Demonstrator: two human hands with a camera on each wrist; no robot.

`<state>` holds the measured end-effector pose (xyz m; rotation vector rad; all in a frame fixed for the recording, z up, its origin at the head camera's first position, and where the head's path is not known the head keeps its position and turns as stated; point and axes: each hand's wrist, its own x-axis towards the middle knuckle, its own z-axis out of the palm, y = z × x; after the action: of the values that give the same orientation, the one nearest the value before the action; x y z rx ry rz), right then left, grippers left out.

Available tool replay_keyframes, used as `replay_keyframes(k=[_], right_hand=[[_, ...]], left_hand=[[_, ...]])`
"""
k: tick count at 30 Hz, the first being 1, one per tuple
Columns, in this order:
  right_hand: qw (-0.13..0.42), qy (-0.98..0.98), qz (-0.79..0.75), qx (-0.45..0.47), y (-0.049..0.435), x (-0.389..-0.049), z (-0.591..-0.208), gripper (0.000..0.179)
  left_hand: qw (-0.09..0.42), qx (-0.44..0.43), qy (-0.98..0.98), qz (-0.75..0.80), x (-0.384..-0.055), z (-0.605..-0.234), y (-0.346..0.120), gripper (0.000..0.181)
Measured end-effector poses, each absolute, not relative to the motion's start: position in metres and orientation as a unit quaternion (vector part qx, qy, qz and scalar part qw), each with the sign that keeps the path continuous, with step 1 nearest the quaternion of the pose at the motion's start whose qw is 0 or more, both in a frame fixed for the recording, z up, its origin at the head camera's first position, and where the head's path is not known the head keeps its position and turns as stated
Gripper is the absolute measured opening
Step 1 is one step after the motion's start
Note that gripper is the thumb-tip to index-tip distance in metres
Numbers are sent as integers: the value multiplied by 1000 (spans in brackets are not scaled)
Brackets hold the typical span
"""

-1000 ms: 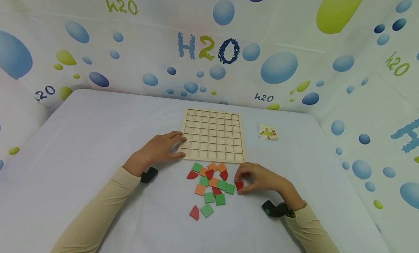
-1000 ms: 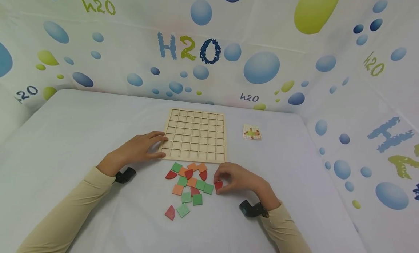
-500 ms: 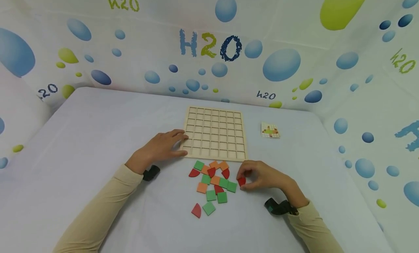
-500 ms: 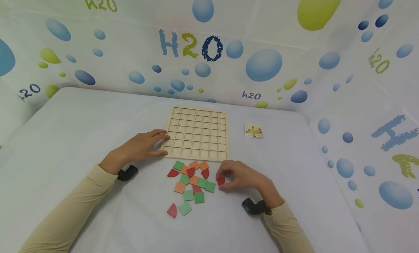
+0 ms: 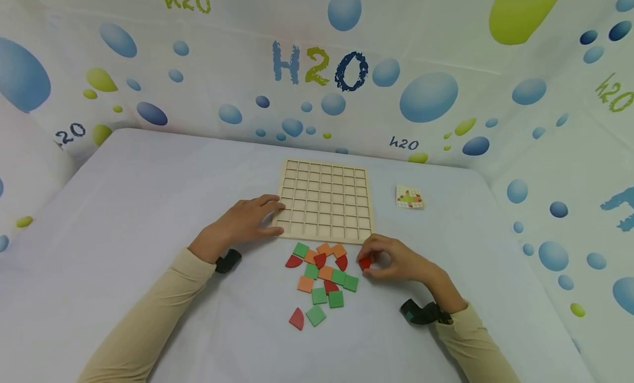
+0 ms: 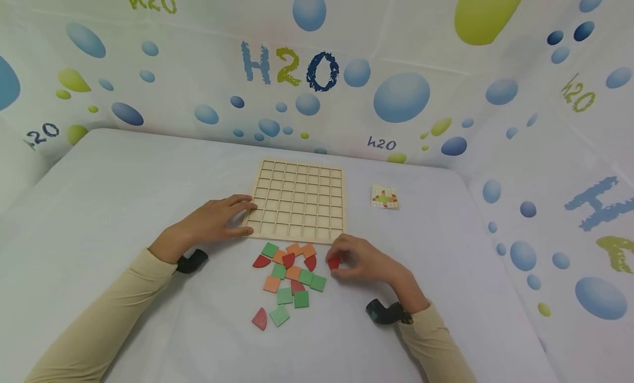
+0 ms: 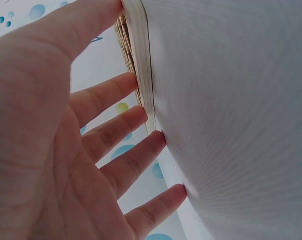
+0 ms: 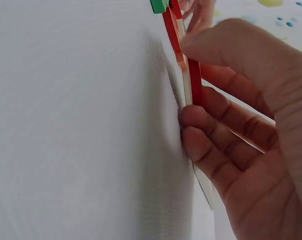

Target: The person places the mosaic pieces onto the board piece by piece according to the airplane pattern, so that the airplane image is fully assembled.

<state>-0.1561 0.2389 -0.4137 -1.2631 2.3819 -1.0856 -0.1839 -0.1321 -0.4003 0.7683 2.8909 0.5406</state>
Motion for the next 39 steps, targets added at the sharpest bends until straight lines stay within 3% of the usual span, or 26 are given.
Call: replay_keyframes(k=[7, 27, 33, 39], right_hand=[[69, 813, -377, -438, 238, -163, -412, 29], [0, 822, -379, -425, 236, -178, -412, 31], [-26, 825, -377, -420, 224, -173, -395, 30], [-47, 832, -374, -407, 231, -189, -414, 33]], left_hand=[[49, 257, 948, 180, -186, -400, -133, 56], [55, 261, 947, 178, -188, -397, -136, 57], [58, 259, 948, 177, -191, -398, -137, 57], [62, 259, 947, 178, -192, -398, -138, 58]])
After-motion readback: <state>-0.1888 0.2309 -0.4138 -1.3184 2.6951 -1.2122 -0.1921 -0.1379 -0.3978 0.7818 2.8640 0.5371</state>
